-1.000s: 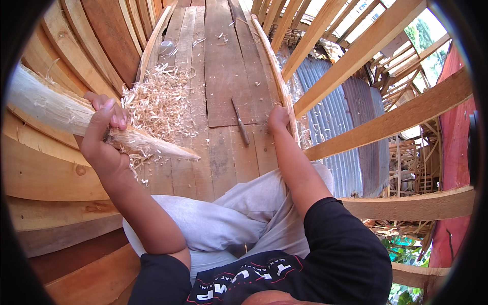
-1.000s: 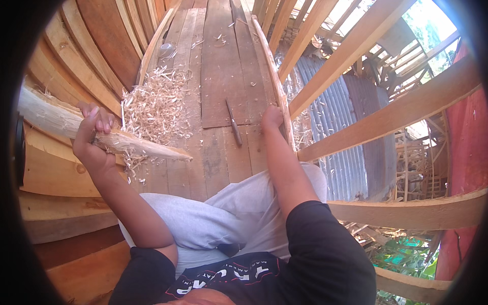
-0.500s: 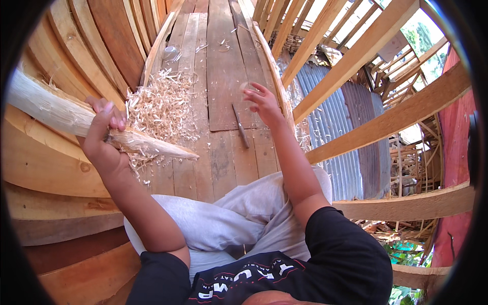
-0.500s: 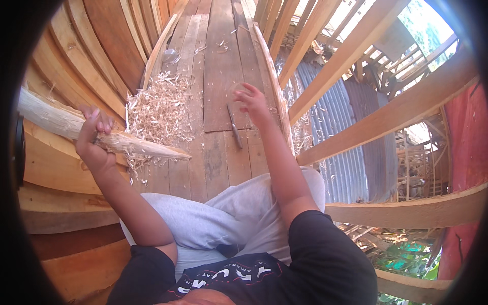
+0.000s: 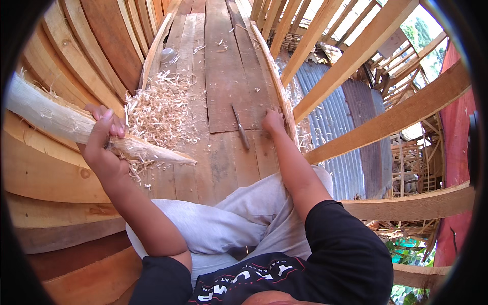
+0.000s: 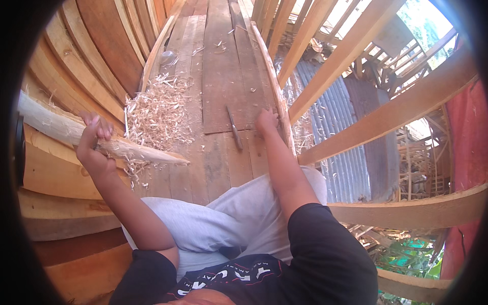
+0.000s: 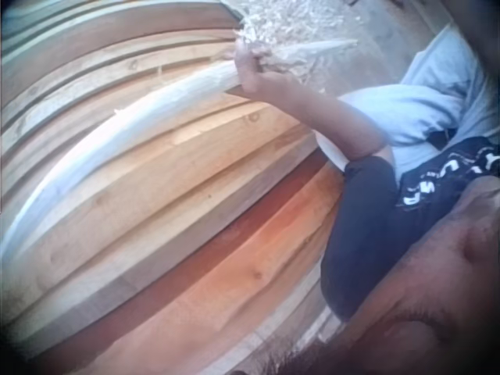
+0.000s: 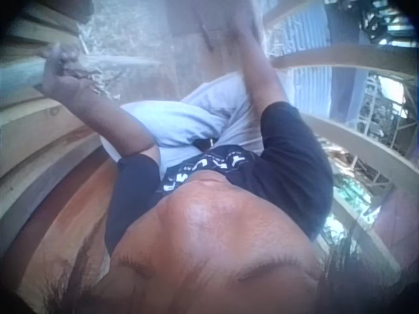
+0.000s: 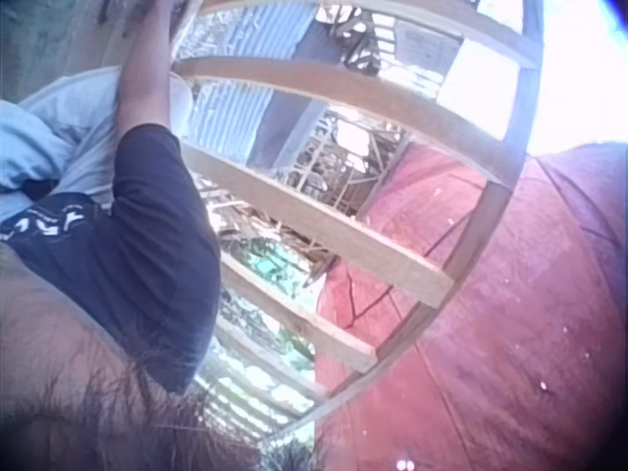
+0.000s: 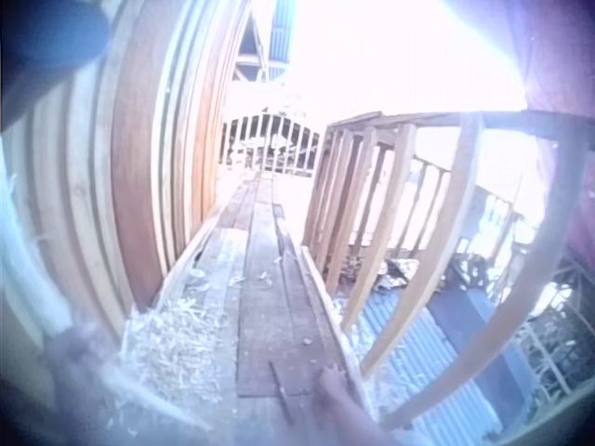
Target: The person sits on a wooden floor and uses a knife to carve a long piece of wood. They hold the wood with one hand and shave off thin strips with the other, creating a pile of wood shavings.
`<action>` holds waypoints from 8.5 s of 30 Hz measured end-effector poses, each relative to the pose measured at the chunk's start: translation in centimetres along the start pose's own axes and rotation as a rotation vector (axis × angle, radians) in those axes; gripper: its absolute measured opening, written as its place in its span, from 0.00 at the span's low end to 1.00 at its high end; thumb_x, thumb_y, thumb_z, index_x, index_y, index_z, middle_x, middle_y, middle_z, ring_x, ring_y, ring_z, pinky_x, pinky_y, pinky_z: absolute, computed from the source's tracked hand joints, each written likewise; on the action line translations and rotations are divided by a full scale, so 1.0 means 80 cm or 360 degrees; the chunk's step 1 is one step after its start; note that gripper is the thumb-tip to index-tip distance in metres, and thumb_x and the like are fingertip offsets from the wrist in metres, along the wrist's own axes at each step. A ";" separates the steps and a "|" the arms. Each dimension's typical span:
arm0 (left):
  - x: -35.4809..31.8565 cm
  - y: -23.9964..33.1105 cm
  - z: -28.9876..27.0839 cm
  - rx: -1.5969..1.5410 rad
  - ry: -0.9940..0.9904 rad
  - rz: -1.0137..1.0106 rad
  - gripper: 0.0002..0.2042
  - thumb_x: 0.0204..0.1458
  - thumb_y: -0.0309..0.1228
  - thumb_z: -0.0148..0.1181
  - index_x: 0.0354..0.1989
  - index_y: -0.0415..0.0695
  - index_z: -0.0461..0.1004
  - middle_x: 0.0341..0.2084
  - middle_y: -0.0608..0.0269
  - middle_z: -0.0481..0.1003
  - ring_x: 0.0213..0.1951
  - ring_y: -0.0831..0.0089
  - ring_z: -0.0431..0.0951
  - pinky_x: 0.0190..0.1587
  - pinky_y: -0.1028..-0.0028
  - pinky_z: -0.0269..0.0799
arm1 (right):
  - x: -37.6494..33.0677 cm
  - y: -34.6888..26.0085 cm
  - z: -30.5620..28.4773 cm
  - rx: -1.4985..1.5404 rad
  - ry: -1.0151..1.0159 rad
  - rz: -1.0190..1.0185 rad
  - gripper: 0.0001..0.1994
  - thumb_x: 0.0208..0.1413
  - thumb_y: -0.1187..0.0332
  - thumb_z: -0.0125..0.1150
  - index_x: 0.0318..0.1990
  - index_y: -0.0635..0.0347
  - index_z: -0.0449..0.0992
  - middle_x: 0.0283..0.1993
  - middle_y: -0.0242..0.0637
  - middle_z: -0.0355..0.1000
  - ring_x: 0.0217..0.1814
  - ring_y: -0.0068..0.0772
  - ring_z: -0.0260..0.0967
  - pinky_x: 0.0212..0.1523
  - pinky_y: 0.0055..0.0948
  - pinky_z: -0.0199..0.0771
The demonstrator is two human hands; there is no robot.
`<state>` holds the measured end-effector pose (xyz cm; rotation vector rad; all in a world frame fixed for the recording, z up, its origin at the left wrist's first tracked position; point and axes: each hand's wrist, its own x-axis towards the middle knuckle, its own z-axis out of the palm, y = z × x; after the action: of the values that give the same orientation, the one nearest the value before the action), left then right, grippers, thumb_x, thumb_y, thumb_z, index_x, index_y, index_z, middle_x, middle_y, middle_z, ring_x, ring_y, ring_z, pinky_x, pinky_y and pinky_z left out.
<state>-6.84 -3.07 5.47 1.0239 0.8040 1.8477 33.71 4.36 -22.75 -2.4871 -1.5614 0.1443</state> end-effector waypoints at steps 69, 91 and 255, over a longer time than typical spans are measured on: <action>0.007 0.000 -0.006 -0.0016 0.0018 0.0026 0.08 0.48 0.23 0.55 0.29 0.47 0.60 0.16 0.70 0.59 0.20 0.80 0.59 0.32 0.76 0.57 | -0.044 -0.086 -0.010 0.0190 -0.0530 -0.0306 0.16 0.52 0.65 0.53 0.41 0.71 0.75 0.44 0.60 0.73 0.48 0.57 0.72 0.50 0.45 0.72; 0.007 -0.012 -0.003 -0.0090 0.0008 -0.0067 0.09 0.47 0.23 0.56 0.28 0.46 0.61 0.17 0.69 0.60 0.21 0.80 0.59 0.32 0.76 0.58 | 0.028 -0.031 -0.002 0.1144 -0.0347 -0.0085 0.13 0.44 0.72 0.67 0.39 0.67 0.79 0.34 0.48 0.77 0.36 0.41 0.77 0.41 0.33 0.76; -0.009 0.093 -0.077 0.0496 0.0446 0.0398 0.06 0.48 0.22 0.57 0.28 0.42 0.65 0.17 0.67 0.59 0.22 0.75 0.60 0.32 0.73 0.59 | -0.239 -0.315 0.067 0.0974 -0.0835 -0.1070 0.11 0.48 0.66 0.66 0.36 0.65 0.78 0.35 0.51 0.75 0.41 0.50 0.74 0.42 0.41 0.72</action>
<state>-14.77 -7.67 8.55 1.1115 1.2055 2.1566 2.20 -1.59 -22.91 -1.4331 -2.0464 1.0397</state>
